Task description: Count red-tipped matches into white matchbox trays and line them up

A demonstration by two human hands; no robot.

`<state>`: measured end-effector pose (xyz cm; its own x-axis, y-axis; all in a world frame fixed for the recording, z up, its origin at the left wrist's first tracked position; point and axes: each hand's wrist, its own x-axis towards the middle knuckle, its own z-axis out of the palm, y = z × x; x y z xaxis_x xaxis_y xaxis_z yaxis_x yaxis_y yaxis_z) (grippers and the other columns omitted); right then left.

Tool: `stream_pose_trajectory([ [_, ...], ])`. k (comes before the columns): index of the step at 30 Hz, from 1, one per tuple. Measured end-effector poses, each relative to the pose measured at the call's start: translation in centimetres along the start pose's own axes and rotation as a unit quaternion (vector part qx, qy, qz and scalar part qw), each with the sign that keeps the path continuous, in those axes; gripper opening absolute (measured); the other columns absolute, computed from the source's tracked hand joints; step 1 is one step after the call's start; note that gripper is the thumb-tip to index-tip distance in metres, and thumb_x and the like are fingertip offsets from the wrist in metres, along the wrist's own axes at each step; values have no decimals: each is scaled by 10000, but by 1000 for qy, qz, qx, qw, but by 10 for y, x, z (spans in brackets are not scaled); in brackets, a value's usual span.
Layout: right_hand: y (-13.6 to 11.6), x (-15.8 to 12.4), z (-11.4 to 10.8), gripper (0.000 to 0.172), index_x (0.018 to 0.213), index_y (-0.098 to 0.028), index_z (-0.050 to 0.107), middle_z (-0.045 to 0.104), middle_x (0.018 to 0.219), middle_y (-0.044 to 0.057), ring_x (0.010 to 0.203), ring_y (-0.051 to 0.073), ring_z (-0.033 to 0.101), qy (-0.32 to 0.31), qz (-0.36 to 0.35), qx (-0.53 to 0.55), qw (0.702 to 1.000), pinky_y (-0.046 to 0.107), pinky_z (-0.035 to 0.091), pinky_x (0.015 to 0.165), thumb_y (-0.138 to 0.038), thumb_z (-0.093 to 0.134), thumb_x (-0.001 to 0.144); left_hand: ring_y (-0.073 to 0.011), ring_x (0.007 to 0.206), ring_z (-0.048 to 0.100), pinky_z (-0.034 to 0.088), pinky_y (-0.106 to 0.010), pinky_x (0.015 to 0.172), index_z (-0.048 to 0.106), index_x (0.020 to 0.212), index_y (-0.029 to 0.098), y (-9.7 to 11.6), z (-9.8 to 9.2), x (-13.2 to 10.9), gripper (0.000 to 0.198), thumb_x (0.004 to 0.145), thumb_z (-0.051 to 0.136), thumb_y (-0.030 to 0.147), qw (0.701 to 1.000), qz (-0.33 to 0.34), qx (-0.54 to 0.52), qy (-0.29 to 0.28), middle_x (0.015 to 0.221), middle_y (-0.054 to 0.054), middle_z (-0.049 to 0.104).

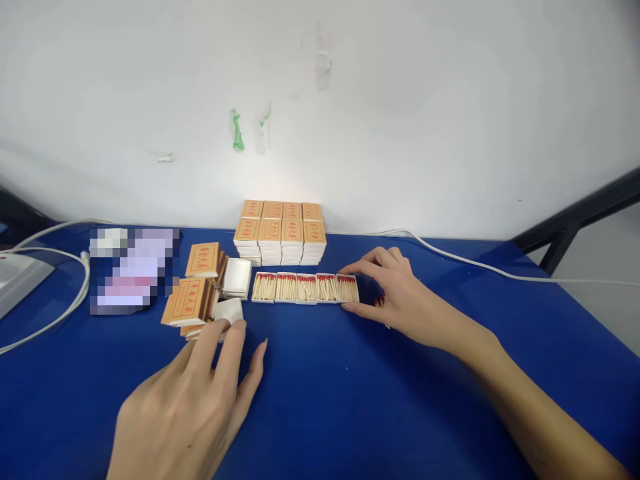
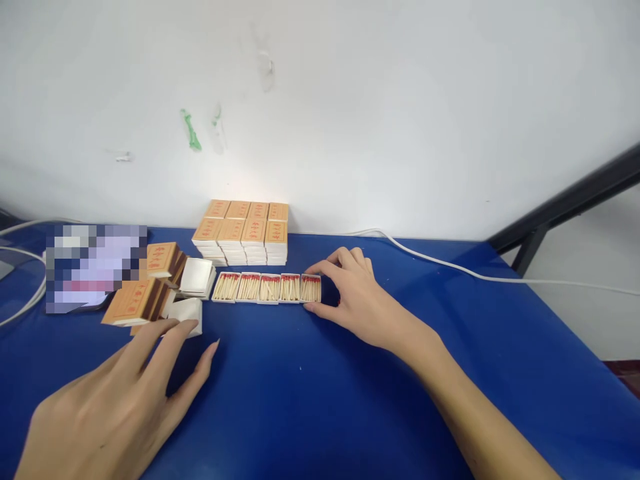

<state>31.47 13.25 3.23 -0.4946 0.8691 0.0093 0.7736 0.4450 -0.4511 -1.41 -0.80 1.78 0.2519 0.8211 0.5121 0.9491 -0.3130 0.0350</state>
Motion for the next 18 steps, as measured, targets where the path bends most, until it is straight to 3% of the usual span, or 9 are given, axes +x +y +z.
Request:
stream_pose_trajectory([
  [4,1,0,2,536,1491,-340,767,667,1422,135,1277,390,549,3,2,3,1000,637,511,1143,-662,777,1062,-171,751,805,545,-234,540,819,1247,243,-2,2,-4,223,1163,613,235,1000,21,-20,-4,1221,-94,849],
  [8,0,-1,3,550,1490,-356,761,679,1425,131,1287,395,564,1,2,4,1000,641,502,1154,-705,753,1066,-189,766,836,632,-280,608,796,1302,202,-6,6,-11,284,1190,536,186,995,100,10,-3,1266,-109,862],
  [12,0,-1,4,555,1493,-363,756,687,1415,125,1284,395,574,0,8,-1,1000,647,483,1159,-717,748,1065,-247,1025,893,697,-321,738,776,1379,201,-5,12,-21,489,1193,337,94,985,172,-30,-10,1263,-99,872],
  [14,0,-1,4,532,1480,-374,760,693,1417,123,1296,402,582,-1,9,-4,1000,657,474,1157,-722,718,1080,-260,1091,884,708,-338,774,772,1420,211,-3,11,-24,574,1227,235,154,981,166,-94,-17,1277,-111,866],
  [18,-1,-1,4,500,1473,-375,764,695,1418,123,1303,405,593,-6,10,-5,1000,639,476,1135,-698,696,1097,-276,1140,877,737,-364,909,732,1548,193,-2,3,-22,632,1295,209,442,964,161,-190,-96,1343,-154,850],
])
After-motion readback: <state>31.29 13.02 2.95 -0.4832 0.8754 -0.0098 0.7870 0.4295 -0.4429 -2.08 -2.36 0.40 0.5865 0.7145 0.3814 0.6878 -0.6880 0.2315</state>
